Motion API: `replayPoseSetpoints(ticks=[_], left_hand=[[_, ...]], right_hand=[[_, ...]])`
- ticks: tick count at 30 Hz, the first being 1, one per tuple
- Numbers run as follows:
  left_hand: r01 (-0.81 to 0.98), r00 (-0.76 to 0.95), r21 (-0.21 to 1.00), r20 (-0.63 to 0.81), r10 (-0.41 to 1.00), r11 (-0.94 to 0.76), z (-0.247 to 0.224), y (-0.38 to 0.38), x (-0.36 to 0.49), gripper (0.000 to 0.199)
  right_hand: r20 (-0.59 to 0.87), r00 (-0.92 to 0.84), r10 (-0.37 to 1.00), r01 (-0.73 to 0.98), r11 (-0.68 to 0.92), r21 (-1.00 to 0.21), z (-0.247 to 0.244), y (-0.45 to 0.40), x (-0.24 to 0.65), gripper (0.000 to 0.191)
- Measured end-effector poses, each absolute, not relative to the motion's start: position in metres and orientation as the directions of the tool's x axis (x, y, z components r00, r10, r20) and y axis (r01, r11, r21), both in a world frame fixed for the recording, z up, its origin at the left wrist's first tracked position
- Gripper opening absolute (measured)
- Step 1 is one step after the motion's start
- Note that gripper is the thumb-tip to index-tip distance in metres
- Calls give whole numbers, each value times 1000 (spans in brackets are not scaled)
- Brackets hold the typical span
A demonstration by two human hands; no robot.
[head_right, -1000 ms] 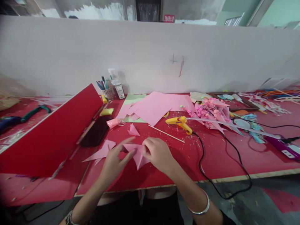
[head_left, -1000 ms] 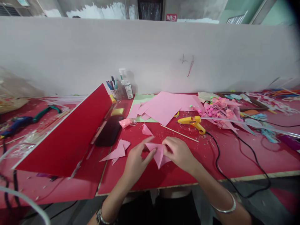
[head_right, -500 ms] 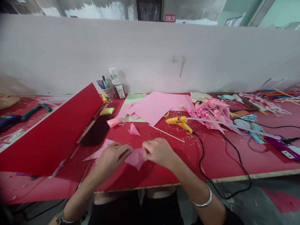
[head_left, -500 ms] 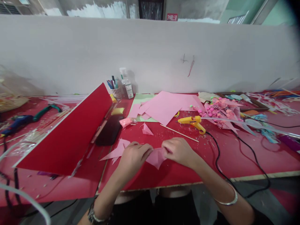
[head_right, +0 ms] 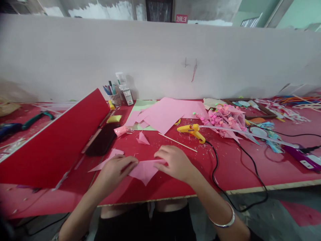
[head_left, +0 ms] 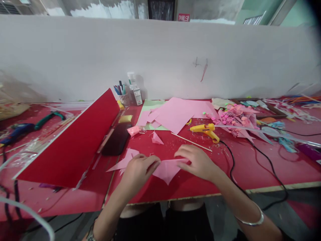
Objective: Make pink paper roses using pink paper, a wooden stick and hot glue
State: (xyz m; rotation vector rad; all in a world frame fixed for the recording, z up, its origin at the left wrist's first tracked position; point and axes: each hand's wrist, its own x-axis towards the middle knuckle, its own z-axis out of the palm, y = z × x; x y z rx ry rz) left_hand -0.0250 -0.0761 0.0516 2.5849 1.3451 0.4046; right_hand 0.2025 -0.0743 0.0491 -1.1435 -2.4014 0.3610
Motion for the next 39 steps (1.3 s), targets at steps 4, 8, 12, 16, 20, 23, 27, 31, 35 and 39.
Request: replayPoseSetpoints(ticks=[4,8,12,16,20,23,27,31,35,39], left_hand=[[756,608,153,198,769,-637,50,-77,-13,20],[699,680,10,300,669,-715,47,-78,-4,17],[701,677,-65,372,635,-710,45,-78,-3,21],[730,648,-54,369,666,-681,45,-72,-18,23],[844,509,-13,337,792,-536,48,-65,-41,21],[876,345,265,242,907,-404,48,-65,-48,17],[502,397,811,92,913,-300,42,-75,-33,33],[235,420,963,19,908,-129,39,-82,-12,48],[127,403,991,-25,915,-29,39,-79,-7,47],[70,405,997,-41,913,14,34,-76,-9,44]], right_hand=[[180,-628,758,696,649,-307,47,-77,186,25],[177,-615,769,725,639,-257,46,-77,178,28],[183,-611,770,685,630,-365,51,-76,180,30],[173,-586,792,652,588,-479,54,-75,194,30],[163,-504,848,641,494,-588,54,-76,211,28],[142,-390,910,569,359,-740,50,-77,216,32],[43,-320,947,289,141,-947,33,-80,201,34],[-56,-372,927,35,-46,-998,17,-83,181,34],[-115,-392,913,-61,-150,-987,10,-84,174,34],[-126,-432,893,-59,-168,-984,7,-83,172,33]])
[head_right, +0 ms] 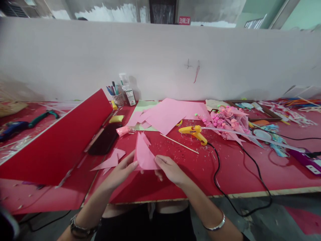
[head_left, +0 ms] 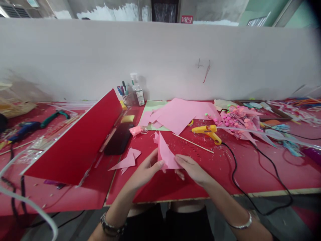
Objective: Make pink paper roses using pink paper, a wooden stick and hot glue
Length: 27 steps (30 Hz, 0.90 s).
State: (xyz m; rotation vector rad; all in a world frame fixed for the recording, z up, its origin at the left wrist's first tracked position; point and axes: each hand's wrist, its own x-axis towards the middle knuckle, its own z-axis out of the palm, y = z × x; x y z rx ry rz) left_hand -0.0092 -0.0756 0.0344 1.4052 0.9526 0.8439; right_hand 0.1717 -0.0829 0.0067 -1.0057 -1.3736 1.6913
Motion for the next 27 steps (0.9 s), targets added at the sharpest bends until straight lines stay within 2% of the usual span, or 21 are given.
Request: replayPoseSetpoints(ticks=[4,7,9,12,14,16,18,21,27], left_hand=[[125,508,991,-105,855,47,30,-79,-10,36],[215,502,975,-166,849,63,32,-81,-8,26],[254,473,967,-151,868,31,33,-81,-6,23],[354,429,931,-75,900,-91,32,-80,-2,24],[460,388,874,-40,921,-156,31,-80,1,23],[558,359,807,-27,933,-192,30,-82,2,21],[635,339,742,-19,941,-213,30,-83,2,19],[701,317,673,0,948,-234,35,-84,0,21],[710,328,655,15,945,-257,45,-84,-6,30]], right_hand=[[-106,-434,894,77,-80,-994,6,-84,169,34],[0,-377,926,306,124,-944,11,-88,168,32],[120,-335,935,459,273,-845,15,-91,169,34],[272,-345,899,626,436,-647,20,-95,168,75],[347,-353,869,698,491,-520,21,-97,165,89],[411,-340,846,742,510,-435,21,-98,163,80],[475,-300,827,749,513,-419,22,-97,163,65],[522,-195,830,710,487,-509,25,-96,167,53],[477,-74,876,647,406,-646,35,-93,182,15]])
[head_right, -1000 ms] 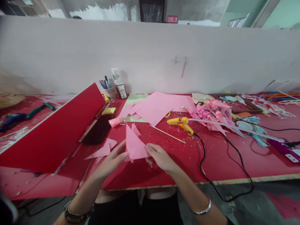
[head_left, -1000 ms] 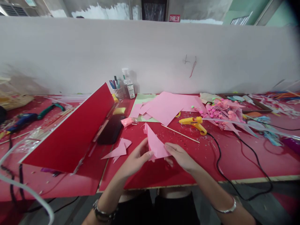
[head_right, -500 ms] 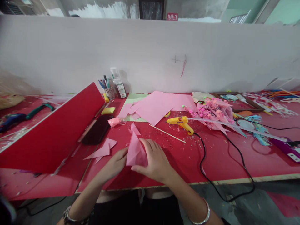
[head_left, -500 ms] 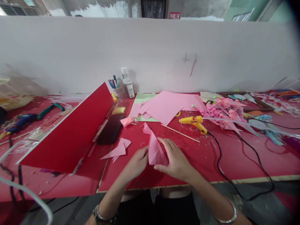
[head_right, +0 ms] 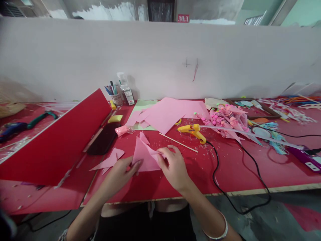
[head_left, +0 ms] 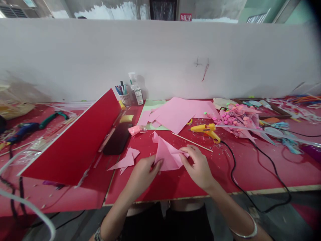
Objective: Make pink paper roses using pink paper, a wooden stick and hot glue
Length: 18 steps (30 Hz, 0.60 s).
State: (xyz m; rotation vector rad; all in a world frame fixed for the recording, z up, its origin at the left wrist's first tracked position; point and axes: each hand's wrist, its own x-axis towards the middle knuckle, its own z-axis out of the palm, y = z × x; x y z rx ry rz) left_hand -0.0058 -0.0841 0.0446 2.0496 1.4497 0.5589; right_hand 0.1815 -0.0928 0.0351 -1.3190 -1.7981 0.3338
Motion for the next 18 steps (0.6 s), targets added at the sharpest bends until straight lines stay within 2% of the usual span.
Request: replayPoseSetpoints(ticks=[2,6,9,11,14,16,18], left_hand=[[707,306,661,32,951,-250,47,-84,-9,32],[636,341,724,46,939,-266,54,-84,-15,33],[595,373,765,7,928,-245,58,-83,-19,36],[564,375,800,-29,926,-203,60,-82,-22,37],[504,366,858,-105,925,-103,61,-80,-26,38],[462,367,886,-157,917,-33,62,-79,-27,37],[428,379,904,-190,906,10,63,-78,-27,37]], right_hand=[[420,-52,906,597,365,-714,37,-91,187,9],[260,-67,963,407,264,-874,38,-90,196,15],[208,-87,974,311,225,-923,38,-90,202,13],[287,-117,951,330,310,-892,38,-91,207,24],[412,-296,862,388,502,-772,41,-92,213,39],[402,-414,817,399,560,-726,44,-92,216,42],[383,-450,807,410,568,-714,45,-91,218,39]])
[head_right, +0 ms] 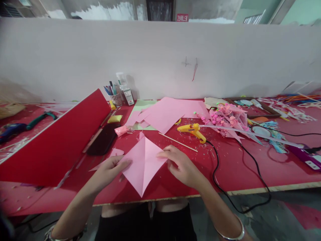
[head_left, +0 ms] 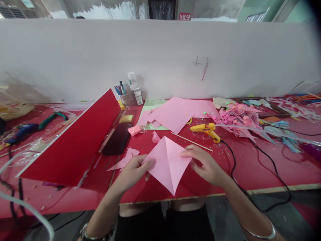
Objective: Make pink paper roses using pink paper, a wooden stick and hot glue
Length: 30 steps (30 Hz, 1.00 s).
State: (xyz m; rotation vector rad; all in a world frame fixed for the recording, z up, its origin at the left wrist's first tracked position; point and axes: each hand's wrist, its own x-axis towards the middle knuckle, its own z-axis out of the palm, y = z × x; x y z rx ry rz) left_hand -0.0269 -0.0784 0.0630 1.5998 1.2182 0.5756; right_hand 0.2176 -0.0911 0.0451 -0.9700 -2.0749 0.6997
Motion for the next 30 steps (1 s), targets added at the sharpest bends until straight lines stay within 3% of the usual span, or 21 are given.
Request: replayPoseSetpoints(ticks=[6,8,10,13,17,24,30], left_hand=[[247,460,969,-100,882,-19,54,-78,-24,33],[152,492,988,-59,868,-19,48,-80,-22,29],[134,452,991,-33,891,-31,43,-83,-19,39],[171,317,984,-3,948,-55,39,-86,-9,51],[130,96,991,-9,995,-3,35,-85,3,40],[123,155,991,39,987,-59,30,-85,12,49],[271,-30,962,33,999,-24,28,-86,12,40]], right_hand=[[413,-318,853,443,519,-731,45,-89,212,7],[398,-243,884,446,467,-764,45,-89,209,9],[337,-190,922,418,386,-823,43,-89,205,12],[219,-131,967,321,250,-913,38,-88,200,17],[122,-83,989,156,134,-979,30,-85,192,22],[62,-130,990,117,78,-990,33,-85,180,23],[75,-82,994,-18,74,-997,30,-86,177,12]])
